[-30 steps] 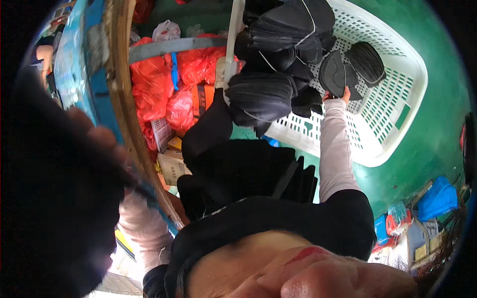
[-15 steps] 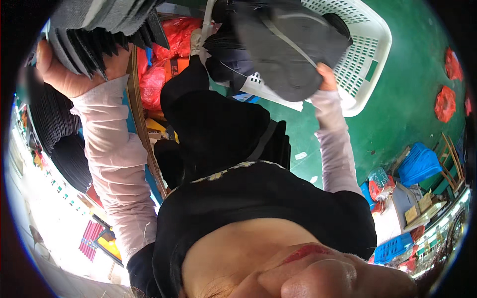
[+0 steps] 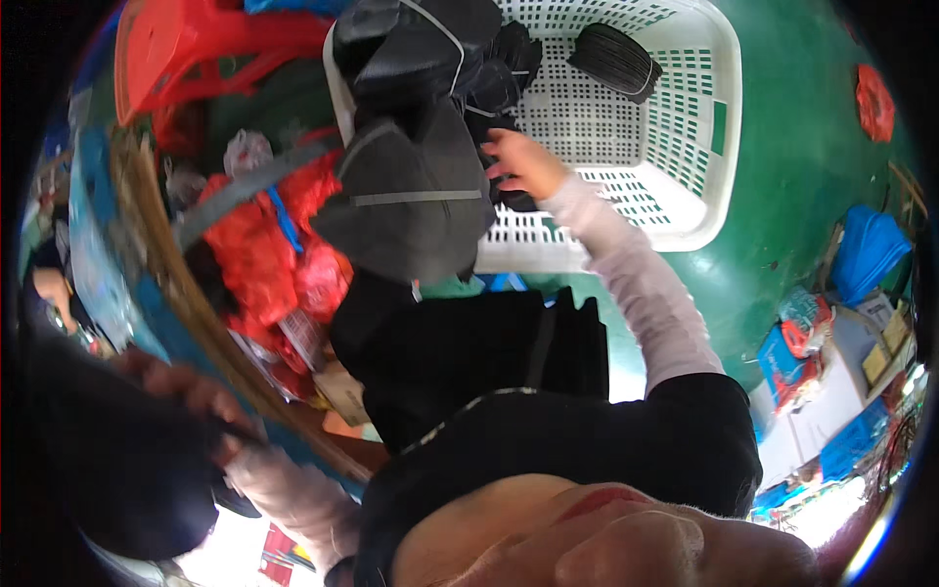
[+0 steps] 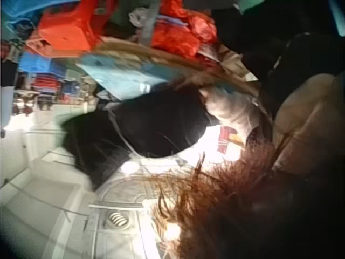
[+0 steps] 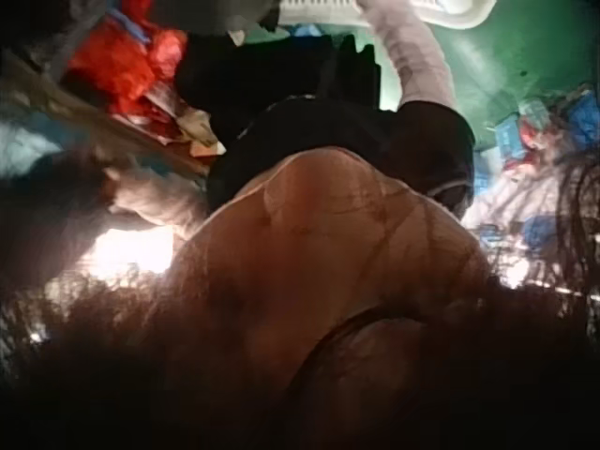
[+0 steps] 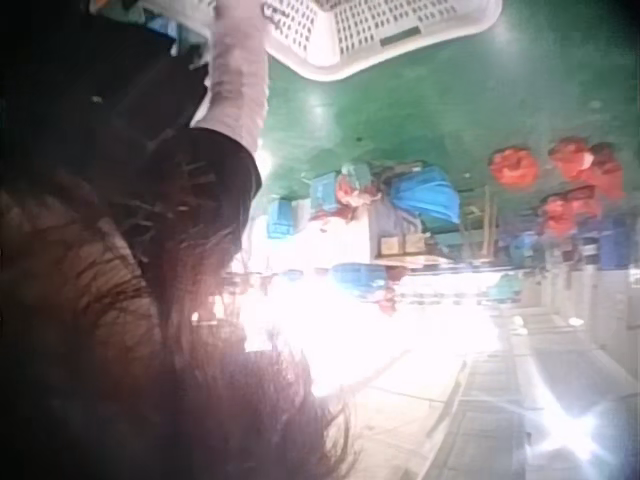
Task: Applying adhesive tape strips to shoe upper components at a worktable.
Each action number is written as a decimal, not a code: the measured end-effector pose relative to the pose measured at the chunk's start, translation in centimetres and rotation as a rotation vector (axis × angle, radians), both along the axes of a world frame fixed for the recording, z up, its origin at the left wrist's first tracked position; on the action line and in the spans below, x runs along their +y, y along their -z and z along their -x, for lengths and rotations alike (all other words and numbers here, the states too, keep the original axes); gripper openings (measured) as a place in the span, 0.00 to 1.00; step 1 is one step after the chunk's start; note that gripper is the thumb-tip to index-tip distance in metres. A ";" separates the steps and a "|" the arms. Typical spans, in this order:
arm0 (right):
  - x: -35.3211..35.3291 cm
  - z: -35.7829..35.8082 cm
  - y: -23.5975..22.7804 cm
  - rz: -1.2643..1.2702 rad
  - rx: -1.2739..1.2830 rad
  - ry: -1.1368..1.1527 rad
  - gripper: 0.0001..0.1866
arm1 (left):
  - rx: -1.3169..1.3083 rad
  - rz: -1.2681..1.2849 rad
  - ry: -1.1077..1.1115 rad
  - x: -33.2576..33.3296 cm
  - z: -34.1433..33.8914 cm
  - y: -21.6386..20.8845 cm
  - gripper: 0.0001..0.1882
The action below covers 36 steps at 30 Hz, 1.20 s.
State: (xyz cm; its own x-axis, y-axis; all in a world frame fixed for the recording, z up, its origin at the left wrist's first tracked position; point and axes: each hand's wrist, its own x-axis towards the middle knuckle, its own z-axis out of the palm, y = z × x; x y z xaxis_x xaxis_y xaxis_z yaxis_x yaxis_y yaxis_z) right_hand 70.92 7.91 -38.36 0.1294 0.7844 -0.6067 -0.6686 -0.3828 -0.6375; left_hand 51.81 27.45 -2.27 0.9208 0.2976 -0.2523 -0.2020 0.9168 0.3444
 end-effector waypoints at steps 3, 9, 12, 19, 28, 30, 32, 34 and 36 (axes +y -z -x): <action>-5.2 -8.1 6.7 0.402 -0.273 0.583 0.37 | 0.102 -0.148 -0.238 1.7 1.4 -0.1 0.20; -7.2 -14.9 20.0 0.738 -0.122 1.040 0.37 | 0.054 -0.263 -0.283 1.4 -0.2 0.8 0.25; -8.1 -20.7 25.3 0.660 -0.066 1.083 0.36 | 0.378 -0.057 -0.198 2.6 -1.8 -0.5 0.11; -4.5 -20.7 26.7 0.399 0.124 1.209 0.35 | 0.123 -0.327 -0.256 0.9 -0.8 0.4 0.26; -15.7 -7.0 13.3 0.393 -0.073 1.178 0.36 | 0.119 -0.117 -0.068 1.5 1.5 -0.8 0.20; -16.7 -4.9 5.5 0.266 -0.158 1.110 0.29 | 0.220 -0.234 -0.210 1.4 1.8 -0.2 0.21; -15.2 -3.9 -2.9 0.242 -0.176 1.130 0.31 | 0.323 -0.369 -0.382 0.4 1.9 -1.5 0.21; -15.4 -3.4 -11.2 -0.357 -0.171 0.795 0.33 | 0.413 -0.449 -0.509 0.2 1.4 -0.4 0.22; -15.9 -2.4 -14.4 -0.416 -0.147 0.765 0.33 | 0.517 -0.534 -0.654 -0.7 1.1 -0.4 0.23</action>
